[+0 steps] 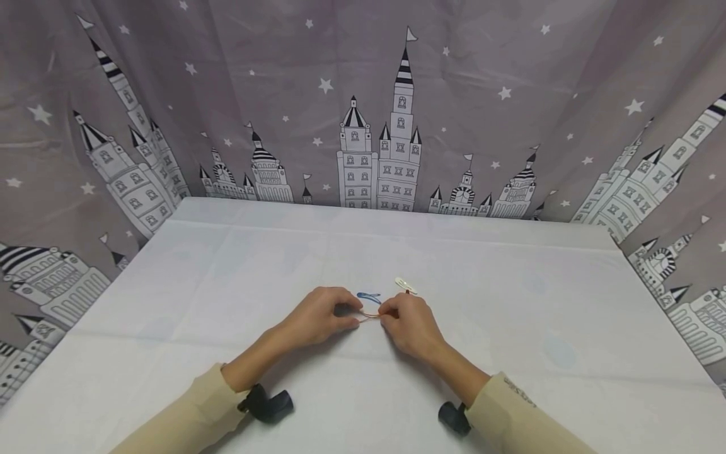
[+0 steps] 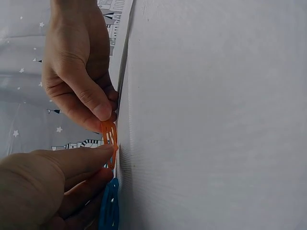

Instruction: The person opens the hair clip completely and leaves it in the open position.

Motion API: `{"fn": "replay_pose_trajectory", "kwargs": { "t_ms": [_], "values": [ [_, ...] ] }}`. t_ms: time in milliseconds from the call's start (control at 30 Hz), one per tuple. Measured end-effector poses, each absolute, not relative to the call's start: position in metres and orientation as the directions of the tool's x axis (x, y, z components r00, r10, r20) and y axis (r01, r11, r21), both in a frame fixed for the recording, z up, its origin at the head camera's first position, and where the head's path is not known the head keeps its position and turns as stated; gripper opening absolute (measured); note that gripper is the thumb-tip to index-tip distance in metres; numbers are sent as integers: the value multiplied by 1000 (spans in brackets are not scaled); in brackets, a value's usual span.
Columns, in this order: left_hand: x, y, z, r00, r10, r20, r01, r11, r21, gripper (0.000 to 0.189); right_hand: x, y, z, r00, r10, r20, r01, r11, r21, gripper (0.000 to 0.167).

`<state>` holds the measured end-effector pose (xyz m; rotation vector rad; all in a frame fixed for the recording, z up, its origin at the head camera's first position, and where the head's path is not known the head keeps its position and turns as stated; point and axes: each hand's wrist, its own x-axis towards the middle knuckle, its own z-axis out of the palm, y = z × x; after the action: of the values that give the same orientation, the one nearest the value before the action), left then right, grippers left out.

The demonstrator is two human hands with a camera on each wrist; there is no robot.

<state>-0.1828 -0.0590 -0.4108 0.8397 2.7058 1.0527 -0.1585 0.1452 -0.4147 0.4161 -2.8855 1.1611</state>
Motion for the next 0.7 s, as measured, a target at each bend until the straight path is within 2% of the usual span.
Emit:
{"fn": "replay_pose_trajectory", "kwargs": {
  "t_ms": [467, 700],
  "values": [
    [-183, -60, -409, -837, 540, 89, 457, 600, 656, 24, -158, 145, -412, -968, -236, 87, -230, 689, -687, 10],
    [-180, -59, -409, -840, 533, 97, 454, 595, 664, 25, -155, 153, -408, -973, -194, 122, -218, 615, -758, 12]
  ]
}}
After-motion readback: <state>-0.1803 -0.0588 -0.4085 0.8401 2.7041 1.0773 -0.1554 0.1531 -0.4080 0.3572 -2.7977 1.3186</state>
